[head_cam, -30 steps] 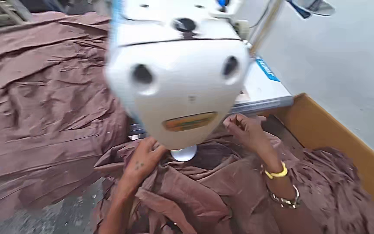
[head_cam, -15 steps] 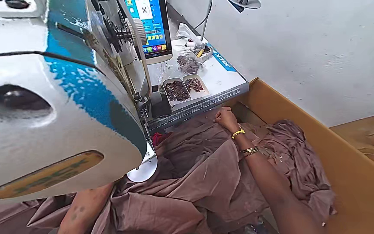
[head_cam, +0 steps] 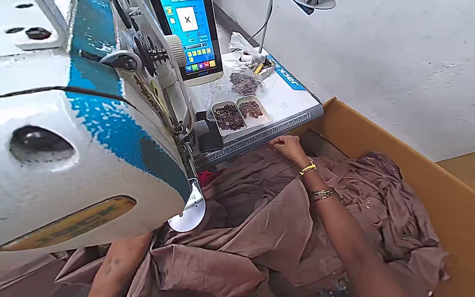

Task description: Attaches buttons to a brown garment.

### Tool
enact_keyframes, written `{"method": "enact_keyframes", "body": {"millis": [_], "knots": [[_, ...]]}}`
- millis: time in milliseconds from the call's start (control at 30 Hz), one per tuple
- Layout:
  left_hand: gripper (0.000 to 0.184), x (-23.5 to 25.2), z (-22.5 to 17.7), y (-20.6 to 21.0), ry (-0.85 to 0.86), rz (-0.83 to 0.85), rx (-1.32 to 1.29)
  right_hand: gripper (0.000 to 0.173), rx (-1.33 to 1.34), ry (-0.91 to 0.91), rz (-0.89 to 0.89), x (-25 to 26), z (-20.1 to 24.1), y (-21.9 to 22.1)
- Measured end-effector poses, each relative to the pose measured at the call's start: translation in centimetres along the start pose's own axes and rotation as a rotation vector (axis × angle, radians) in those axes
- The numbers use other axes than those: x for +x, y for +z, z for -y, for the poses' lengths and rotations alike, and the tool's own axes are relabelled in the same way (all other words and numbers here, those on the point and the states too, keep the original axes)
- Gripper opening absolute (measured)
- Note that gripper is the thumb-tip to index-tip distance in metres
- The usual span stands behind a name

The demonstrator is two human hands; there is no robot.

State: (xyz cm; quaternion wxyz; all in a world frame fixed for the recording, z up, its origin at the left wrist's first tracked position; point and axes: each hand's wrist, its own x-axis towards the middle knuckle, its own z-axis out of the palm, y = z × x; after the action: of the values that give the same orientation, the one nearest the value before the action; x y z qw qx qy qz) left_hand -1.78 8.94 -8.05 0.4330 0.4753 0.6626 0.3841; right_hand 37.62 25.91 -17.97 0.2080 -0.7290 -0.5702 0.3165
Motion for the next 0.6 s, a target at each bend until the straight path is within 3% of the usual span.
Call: {"method": "enact_keyframes", "body": {"millis": [167, 333, 600], "knots": [[0.015, 0.1, 0.2, 0.3, 0.034, -0.009, -0.044, 0.019, -0.256, -0.130, 0.011, -0.2, 0.0, 1.1], [0.013, 0.4, 0.8, 0.1, -0.002, 0.009, -0.061, 0.025, -0.515, -0.064, 0.067, 0.0, 0.4, 4.7], [0.018, -0.6, -0.7, 0.8, -0.012, -0.035, -0.099, 0.027, -0.538, -0.073, 0.275, -0.6, 4.2, 1.4]]}}
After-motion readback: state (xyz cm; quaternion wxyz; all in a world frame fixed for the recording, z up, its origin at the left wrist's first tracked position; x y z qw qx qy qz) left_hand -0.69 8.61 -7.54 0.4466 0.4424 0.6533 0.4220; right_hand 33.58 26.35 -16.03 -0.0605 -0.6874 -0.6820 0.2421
